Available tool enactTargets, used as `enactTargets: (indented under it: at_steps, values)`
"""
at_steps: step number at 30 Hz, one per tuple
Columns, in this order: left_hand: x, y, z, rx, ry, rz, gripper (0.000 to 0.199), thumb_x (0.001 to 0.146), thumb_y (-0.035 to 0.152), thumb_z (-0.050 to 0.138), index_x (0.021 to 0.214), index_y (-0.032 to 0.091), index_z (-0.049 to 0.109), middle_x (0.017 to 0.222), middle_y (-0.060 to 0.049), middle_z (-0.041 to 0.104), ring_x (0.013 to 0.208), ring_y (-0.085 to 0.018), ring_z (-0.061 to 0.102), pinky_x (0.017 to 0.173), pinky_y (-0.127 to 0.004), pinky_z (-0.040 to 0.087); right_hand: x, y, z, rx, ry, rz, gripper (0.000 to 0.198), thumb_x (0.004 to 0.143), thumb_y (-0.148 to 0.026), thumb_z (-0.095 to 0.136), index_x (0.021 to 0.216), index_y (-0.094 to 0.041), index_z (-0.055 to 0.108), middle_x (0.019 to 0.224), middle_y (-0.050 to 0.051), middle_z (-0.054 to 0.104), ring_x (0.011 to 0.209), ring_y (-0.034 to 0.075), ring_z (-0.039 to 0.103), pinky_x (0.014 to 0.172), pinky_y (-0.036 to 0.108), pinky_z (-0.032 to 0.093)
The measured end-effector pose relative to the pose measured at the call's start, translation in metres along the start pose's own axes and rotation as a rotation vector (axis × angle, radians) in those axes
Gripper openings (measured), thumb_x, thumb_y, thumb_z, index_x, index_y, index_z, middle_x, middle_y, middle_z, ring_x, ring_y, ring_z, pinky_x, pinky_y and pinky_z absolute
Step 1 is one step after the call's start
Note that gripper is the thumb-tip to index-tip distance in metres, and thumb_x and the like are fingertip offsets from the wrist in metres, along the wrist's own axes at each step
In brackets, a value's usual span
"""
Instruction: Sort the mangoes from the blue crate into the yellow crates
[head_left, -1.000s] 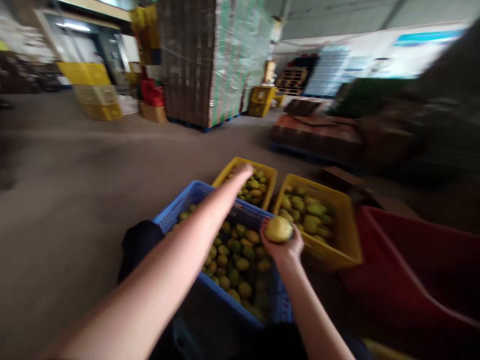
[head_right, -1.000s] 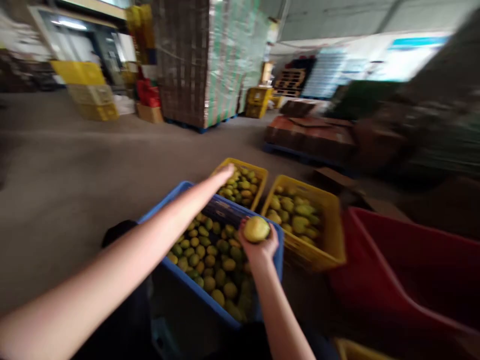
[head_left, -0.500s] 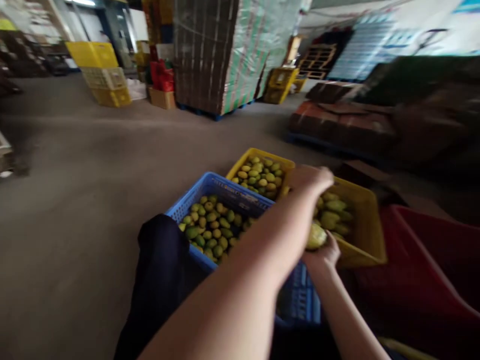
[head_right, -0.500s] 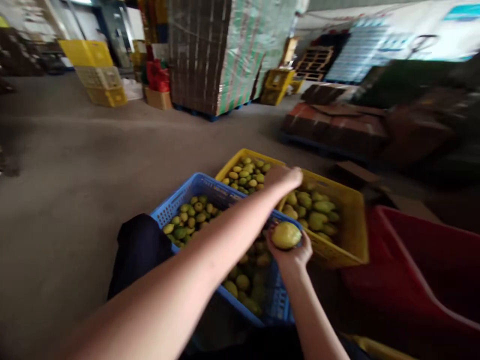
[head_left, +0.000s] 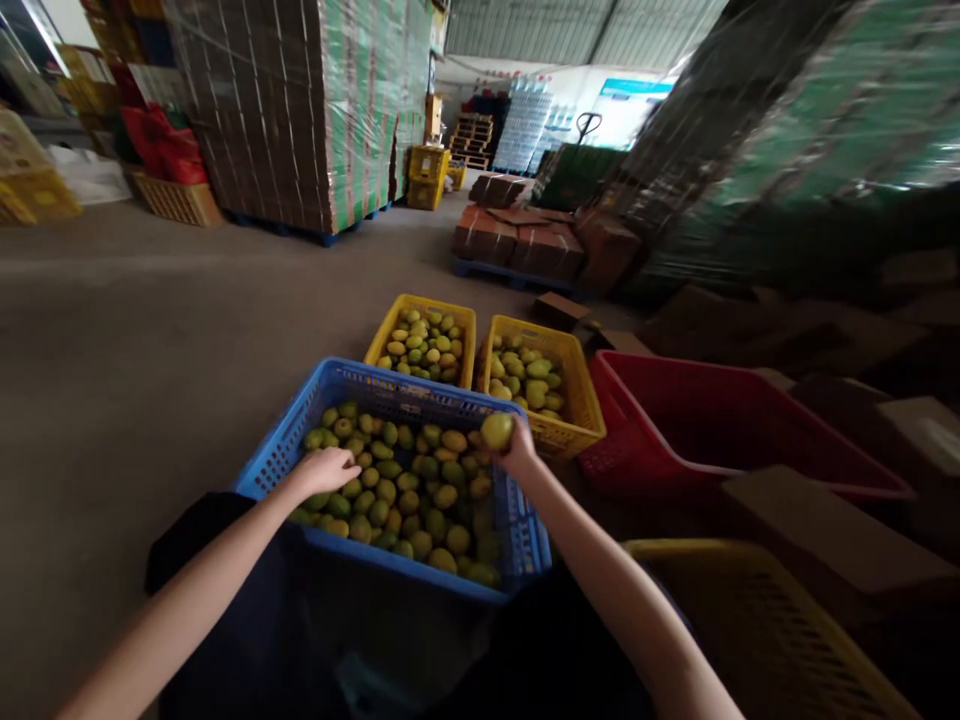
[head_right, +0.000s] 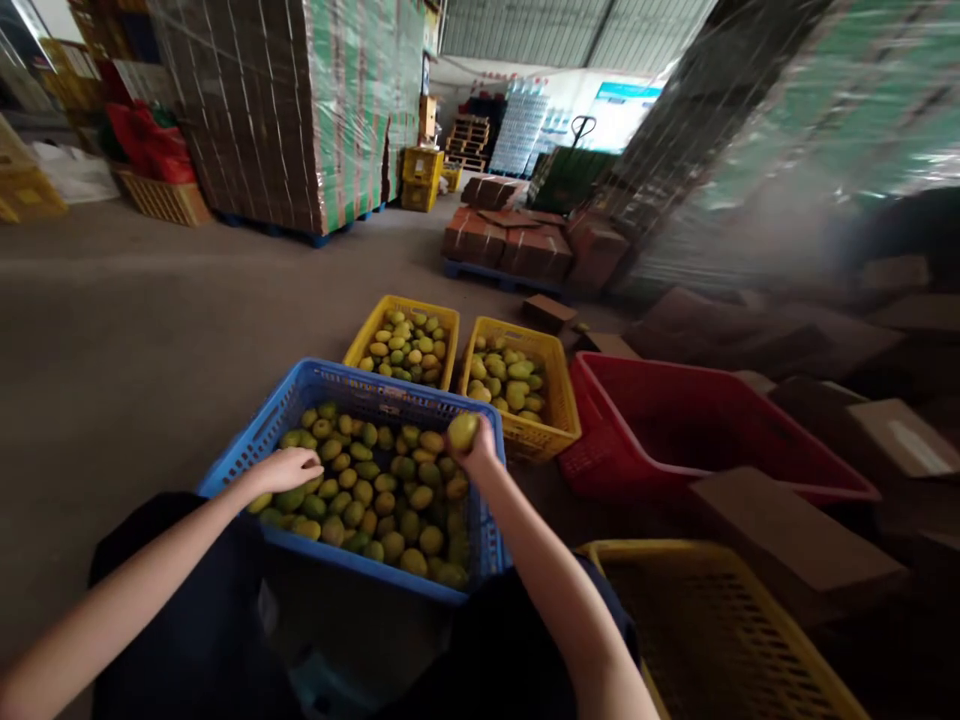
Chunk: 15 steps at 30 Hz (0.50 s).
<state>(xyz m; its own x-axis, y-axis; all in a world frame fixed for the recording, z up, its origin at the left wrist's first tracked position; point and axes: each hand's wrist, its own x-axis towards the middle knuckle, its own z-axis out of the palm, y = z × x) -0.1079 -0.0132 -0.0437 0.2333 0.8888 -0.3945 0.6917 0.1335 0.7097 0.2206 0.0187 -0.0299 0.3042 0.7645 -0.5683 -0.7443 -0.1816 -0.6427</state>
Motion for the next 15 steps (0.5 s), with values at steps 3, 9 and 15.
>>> enactTargets:
  at_steps: [3, 9, 15]
  values:
    - [0.0, -0.001, -0.001, 0.136, -0.116, 0.124, 0.023, 0.085, 0.039, 0.05, 0.095, 0.026, 0.067, 0.103, -0.004, 0.071, 0.102, -0.024, 0.063, 0.089, -0.031, 0.043, 0.019, -0.064, 0.009, 0.001, 0.192, -0.031, 0.042, 0.093, -0.049, 0.027, 0.094, -0.017, 0.054, 0.075, 0.003, 0.062, 0.053, 0.016, 0.061, 0.048, 0.033, 0.054]
    - [0.008, -0.008, 0.0, 0.686, -0.059, 0.036, 0.036, 0.085, 0.034, 0.05, 0.109, 0.011, 0.064, 0.116, -0.024, 0.063, 0.108, -0.039, 0.06, 0.09, -0.047, 0.043, 0.013, -0.071, -0.01, 0.009, 0.298, 0.061, 0.039, 0.093, -0.037, 0.029, 0.122, -0.017, 0.046, 0.115, 0.018, 0.057, 0.081, 0.024, 0.067, 0.052, 0.041, 0.057]
    - [0.016, -0.026, 0.021, 0.524, -0.153, 0.085, 0.035, 0.082, 0.04, 0.055, 0.109, 0.02, 0.065, 0.12, -0.015, 0.064, 0.111, -0.031, 0.059, 0.095, -0.037, 0.041, -0.002, -0.032, -0.005, -0.016, 0.171, 0.195, 0.034, 0.091, -0.028, 0.033, 0.117, -0.015, 0.05, 0.112, 0.017, 0.058, 0.097, 0.028, 0.065, 0.054, 0.039, 0.058]
